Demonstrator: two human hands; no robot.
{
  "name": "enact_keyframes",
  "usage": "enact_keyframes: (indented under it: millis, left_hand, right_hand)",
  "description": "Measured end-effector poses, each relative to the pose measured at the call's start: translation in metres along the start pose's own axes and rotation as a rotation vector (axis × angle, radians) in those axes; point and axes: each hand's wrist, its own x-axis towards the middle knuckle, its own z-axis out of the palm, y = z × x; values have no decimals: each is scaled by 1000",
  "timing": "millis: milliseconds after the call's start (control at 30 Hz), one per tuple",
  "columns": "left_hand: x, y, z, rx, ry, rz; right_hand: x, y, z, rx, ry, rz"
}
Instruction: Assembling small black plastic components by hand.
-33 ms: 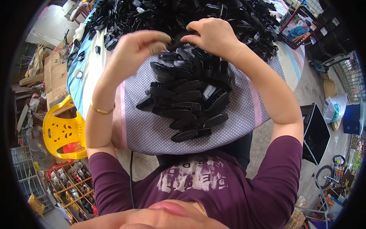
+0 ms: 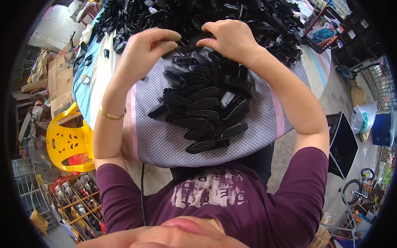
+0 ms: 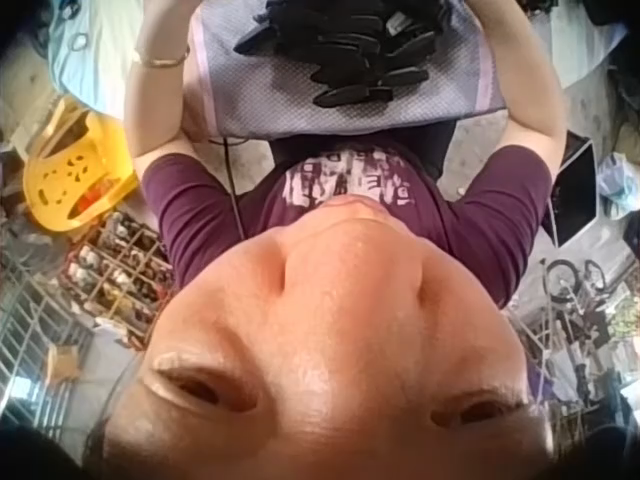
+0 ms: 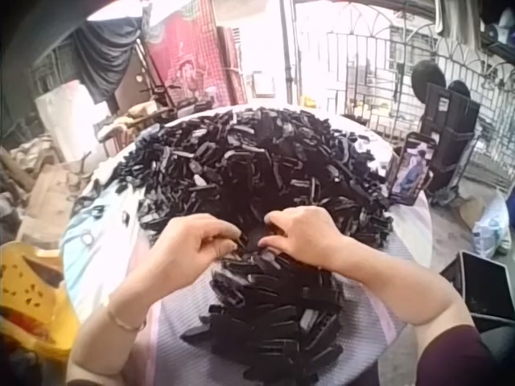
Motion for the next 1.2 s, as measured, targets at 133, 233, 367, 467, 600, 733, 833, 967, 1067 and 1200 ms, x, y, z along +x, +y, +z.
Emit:
enact_keyframes:
  millis: [133,233,367,467,600,733,833,967,1067,1200]
  left_hand:
    - [15,-8,22,184,-39,-45]
    - [18,-28,33,514,6,163]
    - [18,-32,35,599,-46,160]
    - [16,-31,36,551,9,226]
    - [20,-33,38,-246,135,12]
    - [21,-25,33,-632,-8,-181]
    - [17,-16,29,-964,-2,-370]
    - [15,-16,26,-1124,-69,-328]
    - [14,-12,25,-1218,-133,-348]
    - [10,-7,34,-1145,-57,-179]
  right_hand:
    - [0,0,7,-97,-49,38]
    - [0,-7,0,-86,-75,102]
    - [-3,-1,-10,97,95,150]
    - [-1,1,-13,356,63,138]
    - [-4,-12,-13,809,37,144]
    - [-4,-13,-12,856,146,94]
    - [-3,-13,-15,884,169,111]
    - [-1,-14,-19,782,206,-112]
    - [-5,-16,-16,706,163,-137]
    - [-6,-19,-13,980,127,160]
